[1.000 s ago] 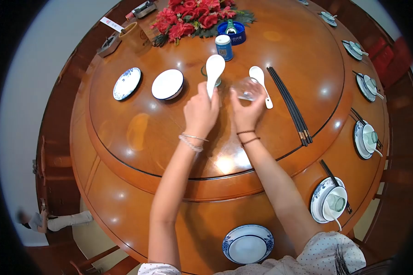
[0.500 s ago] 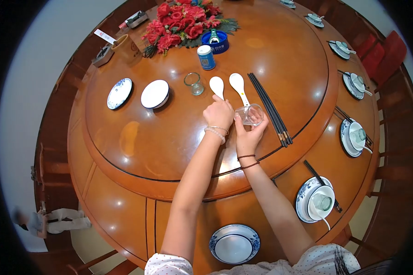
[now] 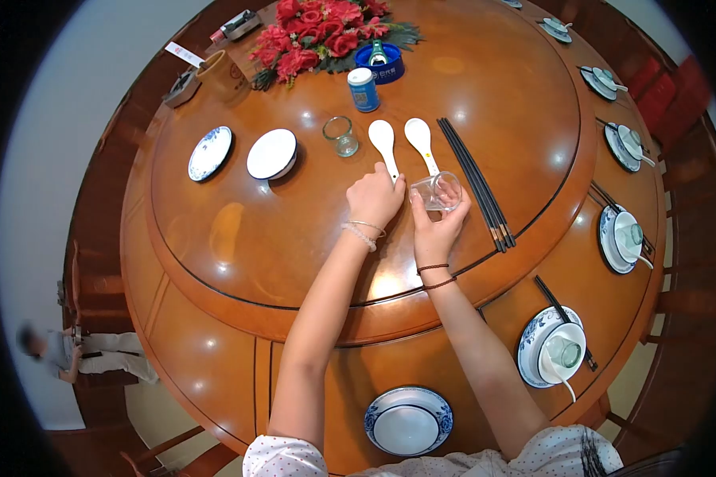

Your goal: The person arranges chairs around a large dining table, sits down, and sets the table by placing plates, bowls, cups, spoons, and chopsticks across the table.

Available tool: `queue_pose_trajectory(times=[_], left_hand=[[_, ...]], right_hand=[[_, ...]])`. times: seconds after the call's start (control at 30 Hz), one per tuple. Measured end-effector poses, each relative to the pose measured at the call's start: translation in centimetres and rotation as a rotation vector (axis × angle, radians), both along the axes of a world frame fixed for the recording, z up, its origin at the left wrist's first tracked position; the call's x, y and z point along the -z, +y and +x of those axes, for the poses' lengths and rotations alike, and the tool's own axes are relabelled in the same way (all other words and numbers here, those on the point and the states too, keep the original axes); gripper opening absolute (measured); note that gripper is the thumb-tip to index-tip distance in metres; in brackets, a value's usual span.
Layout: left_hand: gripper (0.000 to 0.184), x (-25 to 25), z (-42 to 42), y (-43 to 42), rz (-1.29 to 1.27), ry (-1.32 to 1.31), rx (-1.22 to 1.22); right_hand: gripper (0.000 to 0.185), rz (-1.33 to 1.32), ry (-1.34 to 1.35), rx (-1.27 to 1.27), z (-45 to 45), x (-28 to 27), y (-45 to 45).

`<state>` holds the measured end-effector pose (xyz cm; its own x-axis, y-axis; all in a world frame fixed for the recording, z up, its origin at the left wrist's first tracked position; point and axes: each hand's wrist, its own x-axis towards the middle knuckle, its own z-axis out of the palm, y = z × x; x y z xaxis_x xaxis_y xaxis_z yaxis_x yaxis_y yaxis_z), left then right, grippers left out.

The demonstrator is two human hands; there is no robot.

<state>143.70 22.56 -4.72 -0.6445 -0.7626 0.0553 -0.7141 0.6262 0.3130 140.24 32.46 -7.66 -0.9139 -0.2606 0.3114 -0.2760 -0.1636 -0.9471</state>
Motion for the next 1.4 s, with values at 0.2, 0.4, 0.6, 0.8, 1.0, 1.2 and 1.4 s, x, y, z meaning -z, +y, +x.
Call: queue_pose_trajectory(times=[0.2,0.4,0.6,0.8,1.0,1.2,1.4], left_hand=[[0.044,0.6,-0.8,-0.7,-0.096,0.021,-0.036],[0.044,0.7,-0.2,0.0,-0.078,0.004,-0.019],[0.049,-1.0,0.4,0.2,-0.048,-0.031,0.023],[0.055,-1.8,1.5,-4.6,-0.155,0.308,-0.272],[0.077,1.0,1.6,-8.4,-0.083,0.614,-0.248],[0.082,2.0,1.6,-8.1,0.030,0.675,-0.241],[0.062,2.4,9.7,-10.9,0.093,1.023,-0.704]], right_hand=[[0.062,-0.041,-0.008,-0.005,-0.1,0.3,-0.1],[0.060,-0.056,-0.018,-0.028,0.0,0.0,0.0],[0.060,-0.008,-0.010,-0.018,-0.1,0.3,0.0],[0.059,0.013,-0.021,-0.020,0.0,0.2,0.1],[0.062,-0.020,-0.036,-0.056,0.0,0.2,-0.2],[0.058,-0.026,-0.063,-0.104,0.3,-0.6,0.0],[0.060,0.041,0.183,-0.154,1.7,-1.4,0.1]])
